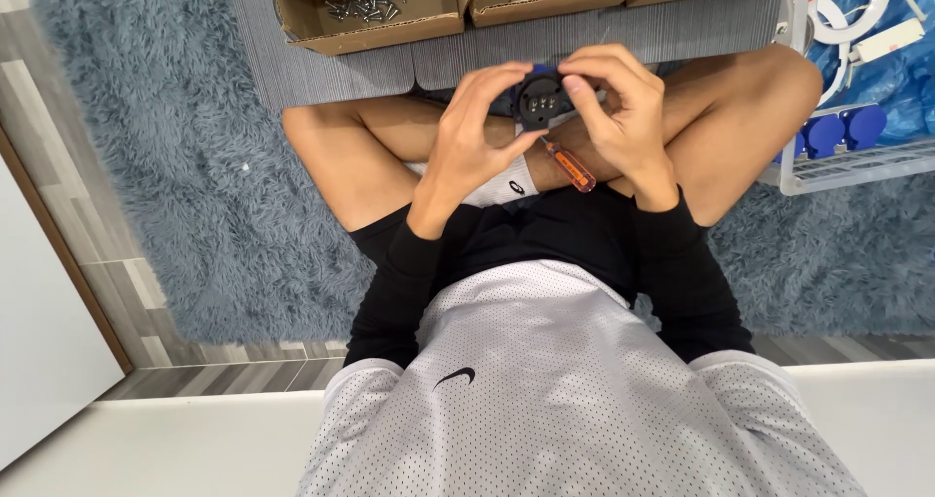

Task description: Assembling electrical socket components using a manual screwdriver while sitting on the floor.

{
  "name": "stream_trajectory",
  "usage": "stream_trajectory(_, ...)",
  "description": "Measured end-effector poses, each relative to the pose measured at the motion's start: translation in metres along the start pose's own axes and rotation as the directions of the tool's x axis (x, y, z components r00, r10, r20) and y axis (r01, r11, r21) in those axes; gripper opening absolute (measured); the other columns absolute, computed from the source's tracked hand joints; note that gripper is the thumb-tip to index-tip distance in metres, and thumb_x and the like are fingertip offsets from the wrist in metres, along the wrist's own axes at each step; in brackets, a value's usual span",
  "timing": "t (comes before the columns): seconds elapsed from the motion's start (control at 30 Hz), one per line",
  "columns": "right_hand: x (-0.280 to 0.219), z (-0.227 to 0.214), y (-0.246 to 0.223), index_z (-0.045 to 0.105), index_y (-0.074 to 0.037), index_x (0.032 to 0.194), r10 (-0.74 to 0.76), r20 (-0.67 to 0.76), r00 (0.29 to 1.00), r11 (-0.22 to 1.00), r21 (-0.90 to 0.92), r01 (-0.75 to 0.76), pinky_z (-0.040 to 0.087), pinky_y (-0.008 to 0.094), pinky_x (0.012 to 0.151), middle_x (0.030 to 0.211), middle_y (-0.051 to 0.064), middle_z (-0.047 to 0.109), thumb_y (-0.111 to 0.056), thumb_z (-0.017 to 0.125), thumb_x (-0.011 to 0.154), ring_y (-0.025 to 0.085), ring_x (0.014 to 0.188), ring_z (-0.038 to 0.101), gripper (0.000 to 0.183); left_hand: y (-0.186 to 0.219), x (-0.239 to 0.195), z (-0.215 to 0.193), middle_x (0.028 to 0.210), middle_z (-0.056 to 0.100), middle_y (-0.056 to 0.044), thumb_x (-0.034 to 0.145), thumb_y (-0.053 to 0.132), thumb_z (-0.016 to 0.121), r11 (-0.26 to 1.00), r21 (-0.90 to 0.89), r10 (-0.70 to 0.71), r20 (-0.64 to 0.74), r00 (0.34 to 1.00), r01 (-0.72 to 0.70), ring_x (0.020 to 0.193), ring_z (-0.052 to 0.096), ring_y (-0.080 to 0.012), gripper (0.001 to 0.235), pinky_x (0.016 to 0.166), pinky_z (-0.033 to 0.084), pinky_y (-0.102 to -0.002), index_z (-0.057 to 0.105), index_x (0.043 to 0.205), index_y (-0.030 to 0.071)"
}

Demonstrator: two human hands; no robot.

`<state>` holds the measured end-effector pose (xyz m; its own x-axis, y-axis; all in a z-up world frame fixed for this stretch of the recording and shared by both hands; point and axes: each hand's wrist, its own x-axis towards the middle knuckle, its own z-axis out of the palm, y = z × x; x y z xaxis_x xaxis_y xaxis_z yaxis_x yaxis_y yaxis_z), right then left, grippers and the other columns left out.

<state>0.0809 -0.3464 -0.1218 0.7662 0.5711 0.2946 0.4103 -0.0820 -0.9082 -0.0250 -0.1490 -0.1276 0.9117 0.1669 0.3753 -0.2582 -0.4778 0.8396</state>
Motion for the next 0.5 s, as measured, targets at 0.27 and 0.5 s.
stream_trajectory(0.27,-0.007,0.003,-0.003,0.075,-0.001,0.109,-0.016,0.139,0.99,0.999,0.043,0.011,0.059,0.044,0.082,0.11,0.017,0.077,0.001,0.08,0.102,0.034,0.097,0.075,0.009,-0.007,-0.024,-0.001,0.131,0.076,-0.013,0.083,0.007,0.101,0.983,-0.069,0.164,-0.094,0.982,-0.171,0.115,0.075,-0.0363,0.059,0.099,0.064,-0.048,0.07,0.133,0.001)
stream_trajectory(0.5,0.027,-0.02,-0.048,0.071,0.004,0.108,-0.023,0.342,0.94,1.0,0.005,0.022,0.059,0.048,0.076,0.104,0.023,0.074,0.008,0.074,0.102,0.035,0.09,0.075,0.008,0.0,-0.034,-0.006,0.125,0.076,-0.016,0.078,0.007,0.102,0.978,-0.137,0.138,-0.126,0.982,-0.155,0.112,0.074,-0.0399,0.061,0.097,0.064,-0.05,0.07,0.13,-0.001)
